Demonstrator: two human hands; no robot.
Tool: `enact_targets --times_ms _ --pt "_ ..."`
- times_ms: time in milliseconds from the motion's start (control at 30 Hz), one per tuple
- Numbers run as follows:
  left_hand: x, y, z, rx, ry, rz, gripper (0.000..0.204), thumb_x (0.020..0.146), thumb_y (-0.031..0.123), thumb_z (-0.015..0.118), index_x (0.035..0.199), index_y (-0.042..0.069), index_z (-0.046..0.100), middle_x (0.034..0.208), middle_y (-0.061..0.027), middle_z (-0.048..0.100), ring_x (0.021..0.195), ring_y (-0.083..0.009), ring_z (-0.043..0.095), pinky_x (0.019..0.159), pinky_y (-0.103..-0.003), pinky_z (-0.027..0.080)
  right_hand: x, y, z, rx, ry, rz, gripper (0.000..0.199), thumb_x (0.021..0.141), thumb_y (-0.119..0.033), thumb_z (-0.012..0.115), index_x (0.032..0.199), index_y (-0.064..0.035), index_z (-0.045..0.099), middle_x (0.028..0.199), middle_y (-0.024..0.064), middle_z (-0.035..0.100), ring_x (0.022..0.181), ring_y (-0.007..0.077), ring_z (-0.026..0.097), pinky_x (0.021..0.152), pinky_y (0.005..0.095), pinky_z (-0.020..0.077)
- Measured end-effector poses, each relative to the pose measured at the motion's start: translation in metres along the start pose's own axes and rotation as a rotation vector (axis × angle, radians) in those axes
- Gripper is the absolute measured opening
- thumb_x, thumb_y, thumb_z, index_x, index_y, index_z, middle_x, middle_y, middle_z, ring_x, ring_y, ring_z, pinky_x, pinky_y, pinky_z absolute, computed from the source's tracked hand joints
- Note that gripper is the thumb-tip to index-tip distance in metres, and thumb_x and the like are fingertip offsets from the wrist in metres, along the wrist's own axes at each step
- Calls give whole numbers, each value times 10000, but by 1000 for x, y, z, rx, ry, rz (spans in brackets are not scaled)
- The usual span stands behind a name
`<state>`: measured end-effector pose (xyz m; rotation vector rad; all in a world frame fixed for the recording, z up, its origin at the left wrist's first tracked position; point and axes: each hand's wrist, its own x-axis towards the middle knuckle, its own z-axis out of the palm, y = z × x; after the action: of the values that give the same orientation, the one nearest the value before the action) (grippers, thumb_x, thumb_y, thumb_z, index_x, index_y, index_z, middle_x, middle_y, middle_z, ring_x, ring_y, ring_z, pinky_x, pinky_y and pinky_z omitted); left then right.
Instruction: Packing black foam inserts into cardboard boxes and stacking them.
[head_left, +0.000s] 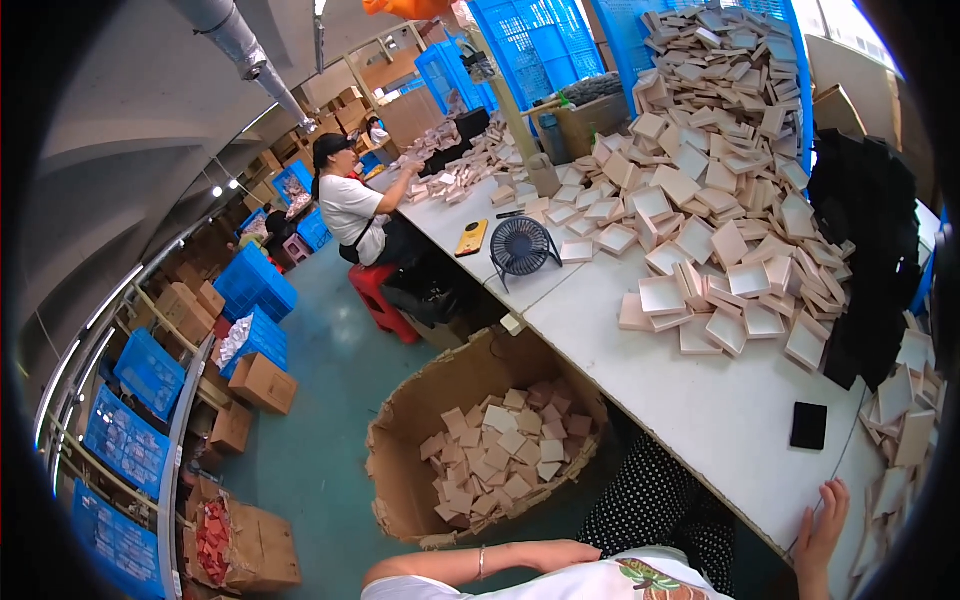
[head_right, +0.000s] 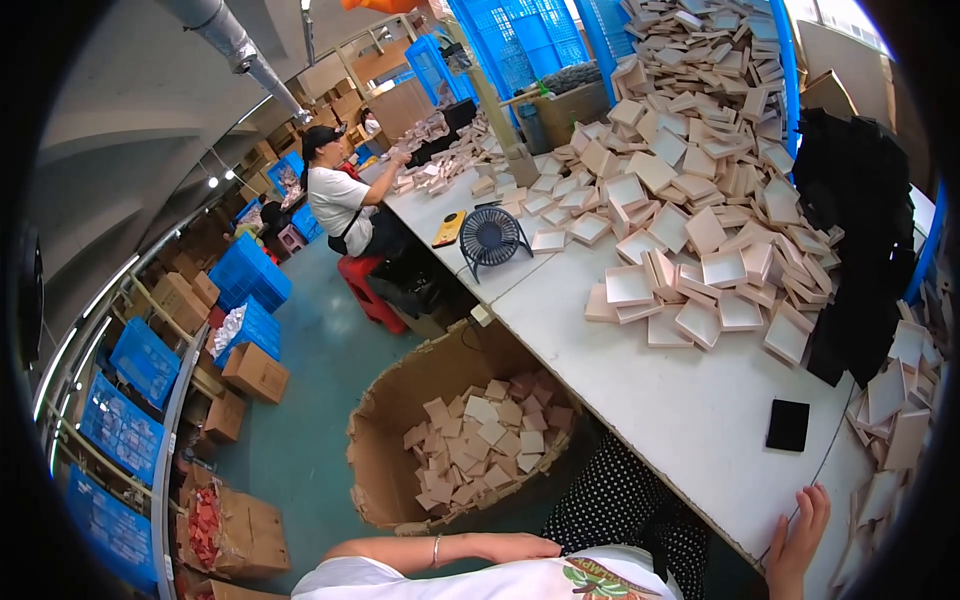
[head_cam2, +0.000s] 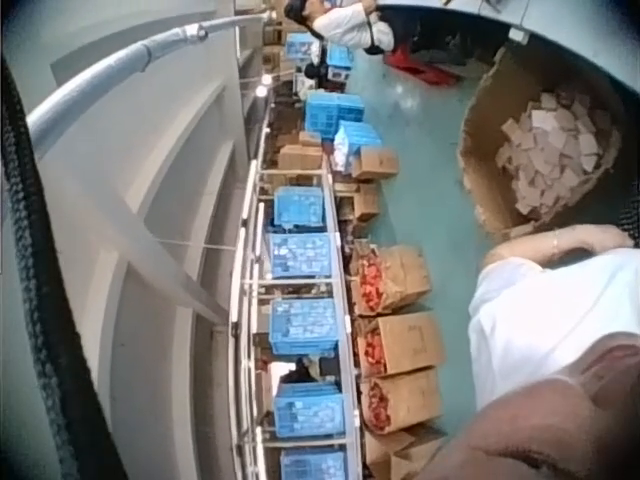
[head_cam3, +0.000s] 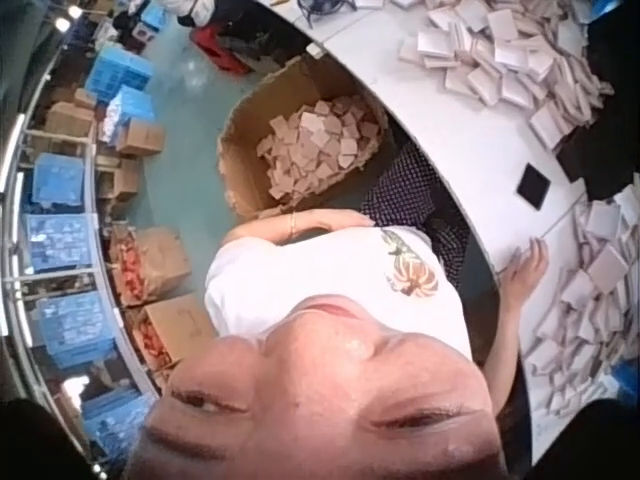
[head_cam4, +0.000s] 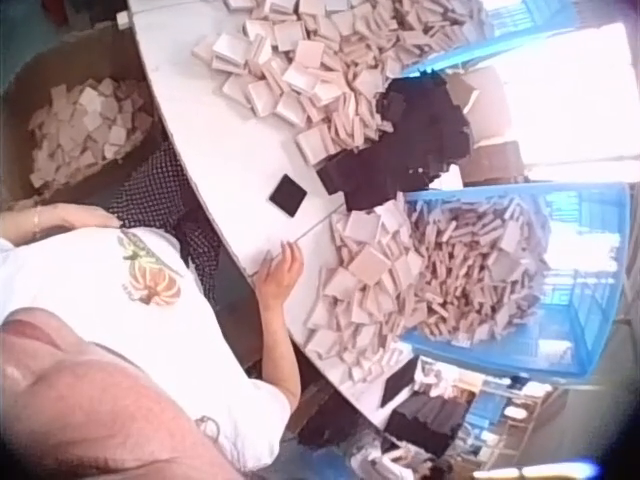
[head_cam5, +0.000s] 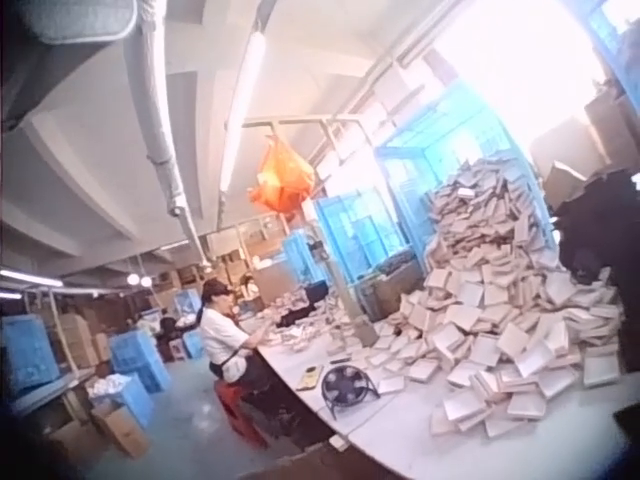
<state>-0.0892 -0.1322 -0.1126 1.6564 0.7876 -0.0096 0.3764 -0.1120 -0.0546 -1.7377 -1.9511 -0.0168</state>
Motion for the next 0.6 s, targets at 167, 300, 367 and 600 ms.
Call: enact_targets --times_ms 167,300,367,600 --pt "2 11 -2 111 108 -16 218 933 230 540 945 13 557 929 -179 608 867 -333 594 767 -424 472 -2 -2 -5 9 27 1 280 914 -60 516 1183 15 505 1287 228 488 1292 418 424 1086 490 335" --pt "24 51 -52 259 535 120 171 915 215 637 898 46 611 875 -111 580 800 -309 583 731 -405 496 9 -8 -1 3 35 7 259 906 -85 533 1143 18 522 1254 231 501 1265 427 441 1062 496 354" --pt "30 77 -91 201 948 278 126 906 157 667 877 52 603 839 -76 543 786 -220 559 728 -352 482 7 -15 -8 11 13 2 260 903 -94 538 1137 18 524 1246 230 504 1255 430 446 1054 500 358" --pt "80 47 -304 262 1479 449 284 952 254 614 1099 11 609 1173 -156 588 1144 -301 545 1007 -369 402 16 -18 -10 20 -34 2 274 901 -102 524 1145 24 520 1232 235 499 1243 434 444 1050 513 354"
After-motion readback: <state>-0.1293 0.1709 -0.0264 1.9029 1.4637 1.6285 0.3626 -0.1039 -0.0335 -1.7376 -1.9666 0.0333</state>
